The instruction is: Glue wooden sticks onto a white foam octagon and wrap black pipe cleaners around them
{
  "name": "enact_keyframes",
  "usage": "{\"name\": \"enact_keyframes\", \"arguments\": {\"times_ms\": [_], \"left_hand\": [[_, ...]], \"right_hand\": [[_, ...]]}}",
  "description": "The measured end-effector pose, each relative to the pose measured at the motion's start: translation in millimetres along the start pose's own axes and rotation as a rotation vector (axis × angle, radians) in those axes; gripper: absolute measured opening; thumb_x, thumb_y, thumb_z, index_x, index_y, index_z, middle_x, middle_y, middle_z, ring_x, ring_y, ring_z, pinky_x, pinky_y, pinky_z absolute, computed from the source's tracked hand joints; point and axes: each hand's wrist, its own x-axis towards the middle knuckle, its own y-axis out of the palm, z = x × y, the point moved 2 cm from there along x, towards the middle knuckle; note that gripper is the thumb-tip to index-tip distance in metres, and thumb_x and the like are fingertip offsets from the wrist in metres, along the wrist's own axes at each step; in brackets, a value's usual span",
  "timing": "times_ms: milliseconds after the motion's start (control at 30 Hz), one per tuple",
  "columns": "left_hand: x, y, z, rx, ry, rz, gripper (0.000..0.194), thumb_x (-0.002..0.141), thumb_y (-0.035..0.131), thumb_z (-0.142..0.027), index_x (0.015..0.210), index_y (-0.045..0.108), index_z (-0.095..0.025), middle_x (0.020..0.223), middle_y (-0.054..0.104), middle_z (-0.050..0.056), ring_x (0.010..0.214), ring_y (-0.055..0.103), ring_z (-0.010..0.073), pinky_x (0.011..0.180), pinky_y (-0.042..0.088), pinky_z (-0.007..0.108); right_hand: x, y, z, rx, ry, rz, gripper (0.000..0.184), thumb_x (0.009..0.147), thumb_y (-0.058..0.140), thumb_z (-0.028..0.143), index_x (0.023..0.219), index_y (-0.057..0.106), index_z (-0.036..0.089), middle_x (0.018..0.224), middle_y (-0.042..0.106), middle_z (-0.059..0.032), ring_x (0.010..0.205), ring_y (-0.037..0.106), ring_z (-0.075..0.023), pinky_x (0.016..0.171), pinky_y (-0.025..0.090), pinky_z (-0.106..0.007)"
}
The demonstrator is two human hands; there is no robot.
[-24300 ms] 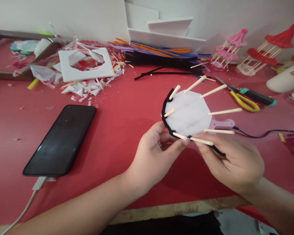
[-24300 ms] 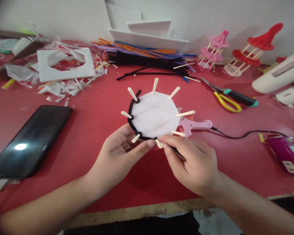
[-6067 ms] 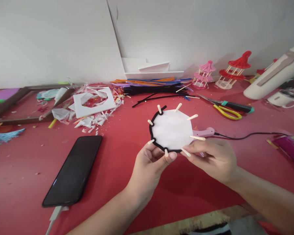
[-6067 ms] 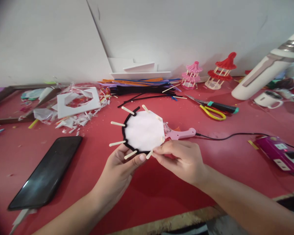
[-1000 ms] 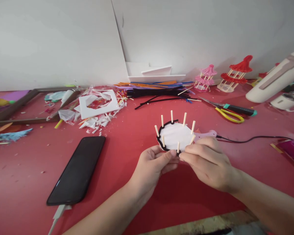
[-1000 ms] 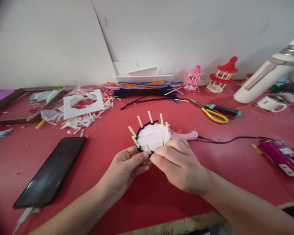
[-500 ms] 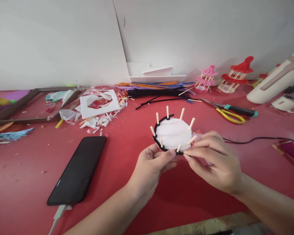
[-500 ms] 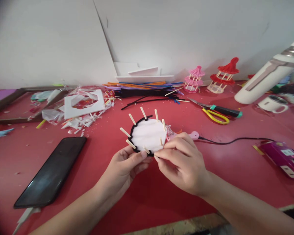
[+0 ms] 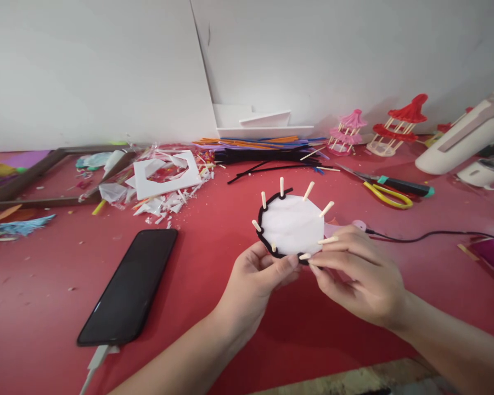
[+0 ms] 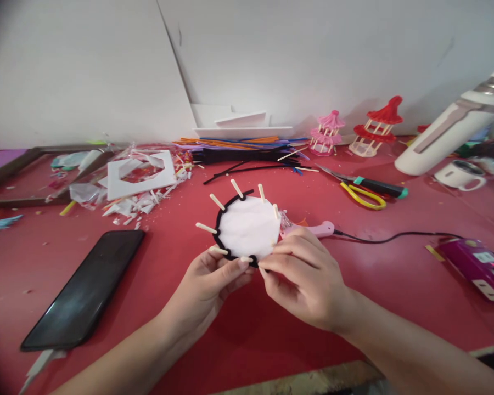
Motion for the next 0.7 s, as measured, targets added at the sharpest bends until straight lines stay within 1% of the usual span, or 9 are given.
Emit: {"name": "enact_keyframes", "arguments": {"times_ms": [67,167,233,333,500,700], "left_hand": [[0.1,-0.2,0.2,0.011,0.017,0.015,0.017,0.072,0.084,-0.019,0.087,0.075,-0.018,0.076,0.076,-0.001,0.069,0.068,0.0071,0.072,0.057,0.018],[0.1,0.1,0.8,0.008,0.029,0.037,0.017,0.073,0.084,-0.019,0.087,0.074,-0.017,0.08,0.076,0.0,0.072,0.069,0.0081,0.074,0.057,0.02],[0.0,0.4,1.0,0.004,0.031,0.037,0.019,0.073,0.084,-0.018,0.089,0.074,-0.017,0.082,0.077,0.001,0.074,0.069,0.0085,0.074,0.057,0.02],[-0.4,0.7,1.1,0.005,0.013,0.04,0.017,0.074,0.083,-0.018,0.089,0.075,-0.017,0.079,0.076,0.001,0.07,0.069,0.0078,0.071,0.057,0.018],[-1.7,0.1,0.1,0.014,-0.046,0.034,0.016,0.074,0.083,-0.02,0.087,0.075,-0.016,0.075,0.076,0.002,0.069,0.07,0.0092,0.067,0.057,0.018],[-3.5,-0.4,-2.8,0.028,-0.06,0.021,0.017,0.074,0.083,-0.021,0.088,0.075,-0.016,0.077,0.077,0.003,0.071,0.071,0.0109,0.068,0.057,0.019]], "right_hand": [[0.4,0.1,1.2,0.021,0.01,0.002,0.013,0.082,0.064,0.006,0.088,0.066,0.017,0.078,0.068,-0.0035,0.072,0.061,-0.0148,0.07,0.054,-0.035],[-0.5,0.8,2.6,0.034,0.027,-0.001,0.017,0.084,0.063,0.005,0.095,0.066,0.017,0.077,0.069,-0.0035,0.067,0.06,-0.0132,0.064,0.054,-0.031],[-1.4,1.8,3.3,0.004,0.001,-0.004,0.018,0.083,0.064,0.005,0.096,0.066,0.016,0.074,0.07,-0.0033,0.067,0.062,-0.0137,0.063,0.054,-0.03],[-3.2,3.3,3.1,-0.055,-0.07,0.004,0.016,0.082,0.065,0.004,0.094,0.066,0.016,0.071,0.07,-0.0031,0.067,0.064,-0.0147,0.066,0.056,-0.031],[-6.5,3.1,0.8,-0.087,-0.16,0.06,0.022,0.079,0.068,0.005,0.099,0.067,0.014,0.069,0.067,-0.0019,0.065,0.061,-0.0146,0.068,0.057,-0.034],[-5.6,0.0,-0.4,-0.132,-0.192,0.058,0.022,0.084,0.064,0.009,0.106,0.067,0.014,0.07,0.068,-0.0023,0.065,0.062,-0.0148,0.07,0.058,-0.035]]}}
